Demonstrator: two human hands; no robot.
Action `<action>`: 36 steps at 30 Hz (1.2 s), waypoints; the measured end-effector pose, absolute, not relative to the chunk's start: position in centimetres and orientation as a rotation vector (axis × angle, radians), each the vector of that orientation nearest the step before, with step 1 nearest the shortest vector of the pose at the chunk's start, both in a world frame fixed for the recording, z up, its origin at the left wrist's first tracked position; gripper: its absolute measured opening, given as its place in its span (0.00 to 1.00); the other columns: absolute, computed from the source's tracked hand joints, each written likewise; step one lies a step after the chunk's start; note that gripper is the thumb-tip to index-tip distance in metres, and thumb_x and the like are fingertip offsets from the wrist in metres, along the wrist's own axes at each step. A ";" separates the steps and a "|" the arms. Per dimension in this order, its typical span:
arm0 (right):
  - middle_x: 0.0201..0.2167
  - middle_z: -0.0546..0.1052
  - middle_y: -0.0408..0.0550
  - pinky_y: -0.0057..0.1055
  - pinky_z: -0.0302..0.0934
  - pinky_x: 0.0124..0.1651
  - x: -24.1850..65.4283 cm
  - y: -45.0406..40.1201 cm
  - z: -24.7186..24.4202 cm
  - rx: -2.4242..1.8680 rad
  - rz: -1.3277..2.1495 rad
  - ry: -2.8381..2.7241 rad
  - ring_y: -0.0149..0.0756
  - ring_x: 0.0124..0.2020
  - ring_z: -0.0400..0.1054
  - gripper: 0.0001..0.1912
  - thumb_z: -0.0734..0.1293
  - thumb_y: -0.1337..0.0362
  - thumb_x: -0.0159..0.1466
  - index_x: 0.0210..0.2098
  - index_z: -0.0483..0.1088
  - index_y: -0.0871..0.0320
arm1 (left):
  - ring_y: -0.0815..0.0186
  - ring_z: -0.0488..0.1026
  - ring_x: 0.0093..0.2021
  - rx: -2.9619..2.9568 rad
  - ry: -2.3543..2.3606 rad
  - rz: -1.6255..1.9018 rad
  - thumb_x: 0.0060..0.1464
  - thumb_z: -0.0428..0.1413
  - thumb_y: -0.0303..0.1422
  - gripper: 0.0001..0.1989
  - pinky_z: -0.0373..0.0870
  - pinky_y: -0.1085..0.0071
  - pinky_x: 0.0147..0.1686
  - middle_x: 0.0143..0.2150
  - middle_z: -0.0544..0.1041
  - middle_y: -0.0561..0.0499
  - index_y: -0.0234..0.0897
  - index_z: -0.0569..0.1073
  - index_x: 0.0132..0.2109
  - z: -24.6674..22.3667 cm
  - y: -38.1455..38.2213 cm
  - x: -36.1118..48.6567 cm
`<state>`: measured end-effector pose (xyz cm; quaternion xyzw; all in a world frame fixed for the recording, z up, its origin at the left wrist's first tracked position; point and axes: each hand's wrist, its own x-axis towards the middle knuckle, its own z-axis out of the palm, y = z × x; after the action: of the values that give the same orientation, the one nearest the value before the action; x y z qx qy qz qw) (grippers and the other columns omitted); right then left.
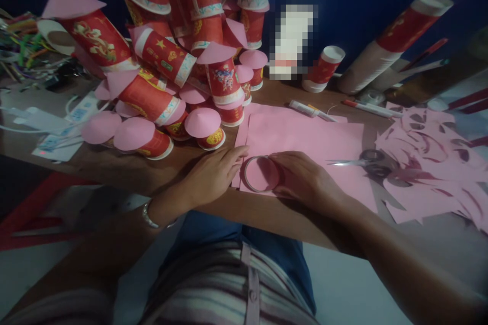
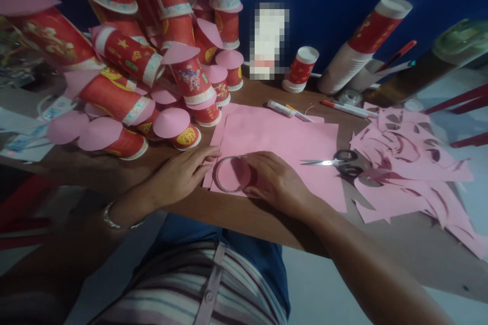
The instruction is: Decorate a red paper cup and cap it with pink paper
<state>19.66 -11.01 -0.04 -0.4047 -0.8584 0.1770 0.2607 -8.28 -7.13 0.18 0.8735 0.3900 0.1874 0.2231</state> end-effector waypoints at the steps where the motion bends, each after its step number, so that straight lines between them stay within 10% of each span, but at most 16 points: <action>1: 0.57 0.76 0.58 0.55 0.71 0.59 19.6 -11.0 0.0 -1.097 0.488 -2.326 0.53 0.58 0.72 0.30 0.71 0.54 0.67 0.65 0.64 0.54 | 0.61 0.77 0.56 2.413 1.076 0.516 0.68 0.48 0.28 0.19 0.73 0.60 0.59 0.56 0.79 0.43 0.37 0.66 0.64 0.2 -7.2 -8.3; 24: 0.51 0.80 0.51 0.46 0.72 0.57 20.0 -9.9 -3.0 -1.267 0.353 -1.980 0.45 0.52 0.75 0.17 0.67 0.64 0.69 0.57 0.71 0.51 | 0.47 0.64 0.66 2.619 0.701 0.088 0.42 0.71 0.49 0.52 0.65 0.52 0.64 0.67 0.67 0.37 0.34 0.59 0.68 2.4 -4.1 -5.1; 36: 0.69 0.66 0.57 0.52 0.58 0.70 19.6 -9.0 -3.9 -1.467 0.013 -2.251 0.49 0.69 0.63 0.27 0.60 0.67 0.72 0.69 0.61 0.59 | 0.47 0.64 0.66 2.635 0.773 0.194 0.48 0.69 0.48 0.45 0.64 0.50 0.64 0.65 0.69 0.38 0.36 0.62 0.67 1.0 -3.1 -5.2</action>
<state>19.64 -9.00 -3.86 -0.5321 -0.8161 0.0047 0.2254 -5.24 -3.07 0.97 0.9392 0.2754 0.0692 0.1931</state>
